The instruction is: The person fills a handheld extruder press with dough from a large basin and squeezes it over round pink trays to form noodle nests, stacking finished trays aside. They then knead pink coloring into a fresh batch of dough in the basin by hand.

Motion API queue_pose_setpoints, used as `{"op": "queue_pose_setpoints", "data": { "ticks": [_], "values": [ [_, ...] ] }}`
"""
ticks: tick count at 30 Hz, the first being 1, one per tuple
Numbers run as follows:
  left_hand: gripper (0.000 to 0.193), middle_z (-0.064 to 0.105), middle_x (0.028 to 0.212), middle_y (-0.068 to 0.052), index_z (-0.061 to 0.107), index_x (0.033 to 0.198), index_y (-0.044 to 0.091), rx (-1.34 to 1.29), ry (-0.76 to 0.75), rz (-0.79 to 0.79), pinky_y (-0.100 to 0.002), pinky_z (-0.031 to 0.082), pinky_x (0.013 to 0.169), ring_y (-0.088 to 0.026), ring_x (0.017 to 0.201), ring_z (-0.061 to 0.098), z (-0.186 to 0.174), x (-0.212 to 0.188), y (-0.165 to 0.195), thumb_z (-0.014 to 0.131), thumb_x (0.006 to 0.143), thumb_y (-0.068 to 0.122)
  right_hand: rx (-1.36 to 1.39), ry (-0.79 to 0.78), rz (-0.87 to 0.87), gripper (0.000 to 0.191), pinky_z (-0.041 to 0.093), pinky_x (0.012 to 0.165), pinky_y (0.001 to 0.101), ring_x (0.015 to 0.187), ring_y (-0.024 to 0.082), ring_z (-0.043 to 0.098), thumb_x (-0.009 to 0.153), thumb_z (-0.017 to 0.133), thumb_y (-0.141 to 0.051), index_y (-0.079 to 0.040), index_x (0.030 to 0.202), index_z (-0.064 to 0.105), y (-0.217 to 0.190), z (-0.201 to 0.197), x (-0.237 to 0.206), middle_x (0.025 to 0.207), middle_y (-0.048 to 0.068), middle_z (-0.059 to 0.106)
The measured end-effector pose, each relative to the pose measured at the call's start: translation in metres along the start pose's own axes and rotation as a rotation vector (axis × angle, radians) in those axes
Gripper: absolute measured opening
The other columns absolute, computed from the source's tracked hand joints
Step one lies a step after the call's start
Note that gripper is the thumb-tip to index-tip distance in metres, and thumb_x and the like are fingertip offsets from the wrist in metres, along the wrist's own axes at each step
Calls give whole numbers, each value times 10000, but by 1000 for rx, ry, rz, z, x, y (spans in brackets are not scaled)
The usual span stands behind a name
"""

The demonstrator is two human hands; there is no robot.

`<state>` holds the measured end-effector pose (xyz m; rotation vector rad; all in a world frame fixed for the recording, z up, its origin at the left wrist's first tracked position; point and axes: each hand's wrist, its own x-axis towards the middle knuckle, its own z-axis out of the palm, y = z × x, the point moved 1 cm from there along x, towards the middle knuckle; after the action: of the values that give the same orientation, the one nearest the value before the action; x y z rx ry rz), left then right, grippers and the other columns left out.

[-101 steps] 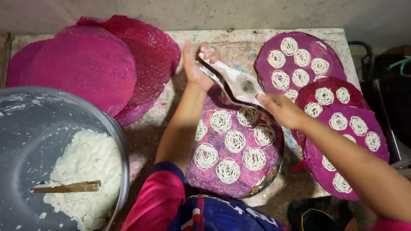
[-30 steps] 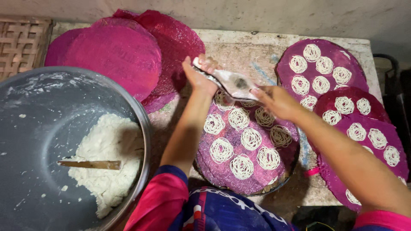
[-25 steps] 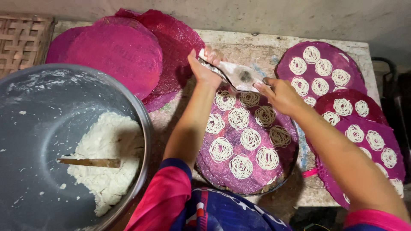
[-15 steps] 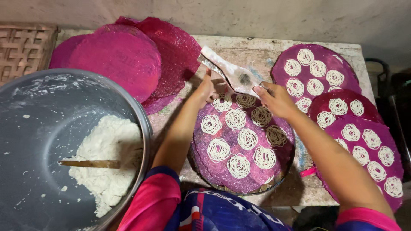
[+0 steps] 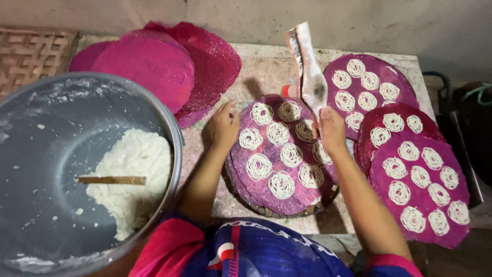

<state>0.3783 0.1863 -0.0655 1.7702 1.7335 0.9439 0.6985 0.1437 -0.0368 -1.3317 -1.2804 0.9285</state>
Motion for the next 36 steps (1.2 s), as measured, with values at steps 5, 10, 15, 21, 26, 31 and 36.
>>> {"op": "queue_pose_setpoints", "data": {
  "ticks": [5, 10, 15, 21, 26, 31, 36],
  "values": [
    [439, 620, 1344, -169, 618, 1362, 87, -20, 356, 240, -473, 482, 1032, -411, 1213, 594, -31, -81, -18, 662, 929, 145, 74, -4, -48, 388, 413, 498, 262, 570, 91, 496, 1103, 479, -416, -44, 1063, 581, -9, 23, -22, 708, 13, 528],
    [505, 589, 1345, -243, 607, 1340, 30, 21, 228, 61, -467, 479, 987, -427, 1161, 594, -42, -162, -83, 711, 856, 135, -357, -99, -258, 323, 545, 771, 354, 877, 221, 677, 936, 765, -227, -9, 1142, 647, -23, 120, -4, 974, 116, 710],
    [348, 723, 1211, -163, 708, 1217, 69, -78, 117, 38, -404, 511, 1018, -326, 1166, 669, -50, -206, -123, 698, 869, 75, -456, -324, -96, 582, 546, 894, 435, 1011, 324, 708, 816, 846, -329, -16, 1205, 547, 2, 268, 16, 1091, 203, 718],
    [285, 769, 1088, -97, 723, 1115, 116, 7, -352, -350, -358, 577, 917, -248, 983, 752, -74, -221, -133, 775, 866, 244, -392, -328, 85, 316, 534, 917, 491, 1021, 415, 701, 998, 640, -214, 32, 1184, 574, 40, 378, -7, 1110, 289, 684],
    [341, 745, 1130, -160, 700, 1223, 108, -136, -297, 19, -401, 551, 896, -311, 1011, 725, -90, -215, -114, 529, 931, 73, -586, -301, -453, 166, 494, 952, 471, 1094, 424, 607, 830, 731, -138, -65, 975, 698, 11, 331, -36, 1122, 253, 642],
    [335, 716, 1188, -154, 645, 1266, 96, -162, -243, 95, -403, 537, 919, -323, 1096, 697, -77, -190, -83, 545, 947, 74, -504, 228, -482, 243, 484, 979, 448, 1103, 355, 609, 887, 747, -143, -77, 1107, 671, -31, 138, -73, 1143, 158, 639],
    [421, 622, 1309, -179, 569, 1381, 91, -172, -149, 201, -430, 502, 956, -364, 1181, 620, -48, -141, -49, 564, 961, 119, -1074, 402, -21, 257, 468, 962, 509, 1114, 419, 566, 878, 786, -215, -79, 1095, 757, -11, -19, -138, 1131, 203, 635]
  ]
}}
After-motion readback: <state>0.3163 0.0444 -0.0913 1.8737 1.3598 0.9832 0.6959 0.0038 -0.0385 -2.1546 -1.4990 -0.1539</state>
